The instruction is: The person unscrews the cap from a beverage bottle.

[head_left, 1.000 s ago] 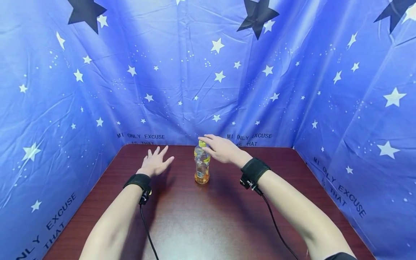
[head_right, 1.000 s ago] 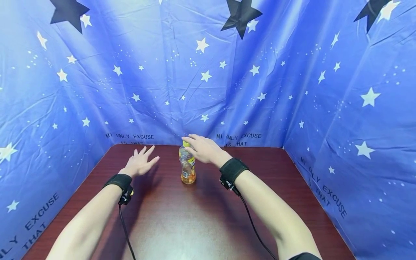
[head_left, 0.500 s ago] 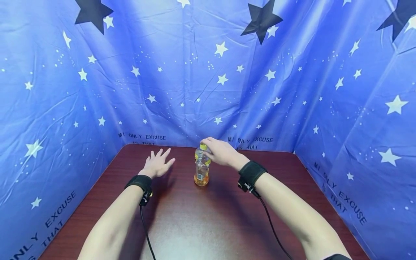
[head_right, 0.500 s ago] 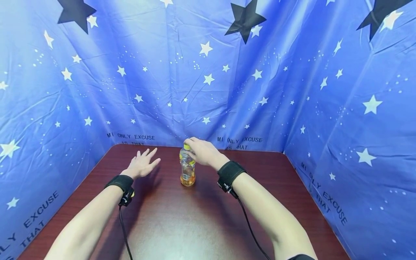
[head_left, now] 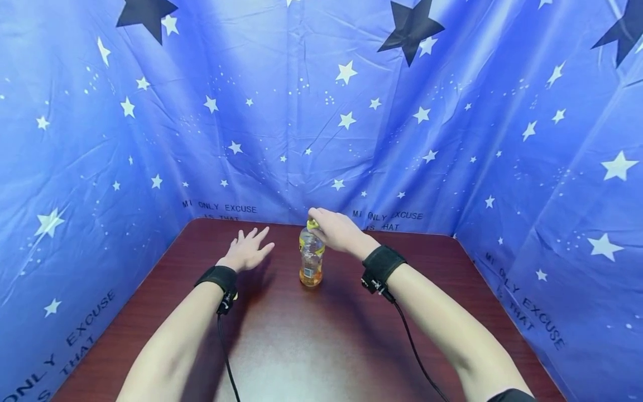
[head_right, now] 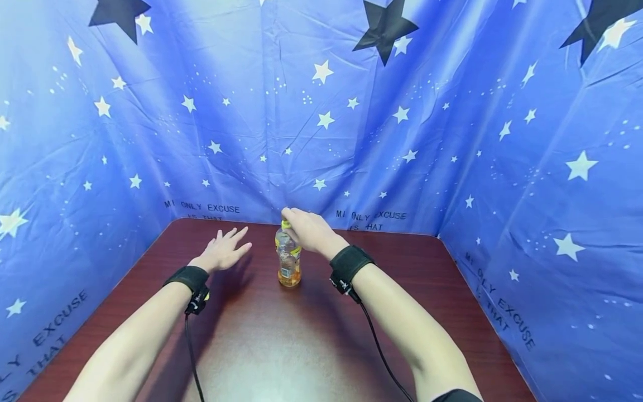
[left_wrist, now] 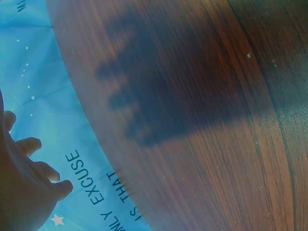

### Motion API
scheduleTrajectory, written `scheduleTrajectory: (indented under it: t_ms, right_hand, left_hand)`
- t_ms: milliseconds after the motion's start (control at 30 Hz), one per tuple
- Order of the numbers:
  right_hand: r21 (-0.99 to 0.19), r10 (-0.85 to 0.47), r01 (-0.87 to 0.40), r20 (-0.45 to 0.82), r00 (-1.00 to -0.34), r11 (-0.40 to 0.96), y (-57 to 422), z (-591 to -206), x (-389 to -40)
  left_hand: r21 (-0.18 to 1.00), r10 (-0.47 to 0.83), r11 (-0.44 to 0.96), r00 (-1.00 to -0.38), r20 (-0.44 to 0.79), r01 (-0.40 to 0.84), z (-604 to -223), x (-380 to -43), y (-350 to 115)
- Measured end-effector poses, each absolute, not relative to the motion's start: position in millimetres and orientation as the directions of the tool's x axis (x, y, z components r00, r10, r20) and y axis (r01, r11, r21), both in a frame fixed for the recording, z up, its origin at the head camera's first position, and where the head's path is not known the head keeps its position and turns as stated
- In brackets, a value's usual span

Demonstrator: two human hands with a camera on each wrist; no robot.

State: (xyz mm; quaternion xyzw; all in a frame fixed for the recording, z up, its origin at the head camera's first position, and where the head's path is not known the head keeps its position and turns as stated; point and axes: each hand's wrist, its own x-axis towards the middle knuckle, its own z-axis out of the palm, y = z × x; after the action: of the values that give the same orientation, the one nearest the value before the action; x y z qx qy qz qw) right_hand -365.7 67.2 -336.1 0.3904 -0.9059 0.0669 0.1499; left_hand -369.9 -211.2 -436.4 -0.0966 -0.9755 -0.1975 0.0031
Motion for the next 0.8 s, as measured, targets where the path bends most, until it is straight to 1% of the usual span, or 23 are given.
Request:
scheduleTrajectory:
  t_ms: [200, 333, 500, 633, 800]
  right_hand:
    - [-0.010, -0.693, -0.723, 0.274, -0.666, 0.691, 67, -337, -366]
    - [-0.030, -0.695, -0.726, 0.267, -0.668, 0.687, 71, -336, -368]
    - [-0.052, -0.692, -0.731, 0.280, -0.665, 0.681, 75, -335, -370]
    - [-0.050, -0.689, -0.735, 0.311, -0.655, 0.676, 76, -334, -370]
    - [-0.051, -0.675, -0.732, 0.346, -0.651, 0.680, 77, -331, -369]
  left_hand:
    - [0.395, 0.182, 0.901, -0.983, 0.031, 0.179, -443, -370, -218]
    - [0.412, 0.191, 0.894, -0.981, 0.011, 0.179, -444, -369, -218]
    - [0.450, 0.212, 0.874, -0.977, -0.014, 0.183, -445, -369, -219]
    - [0.491, 0.234, 0.850, -0.972, -0.024, 0.192, -446, -369, -219]
    - [0.554, 0.255, 0.813, -0.965, -0.065, 0.178, -450, -370, -219]
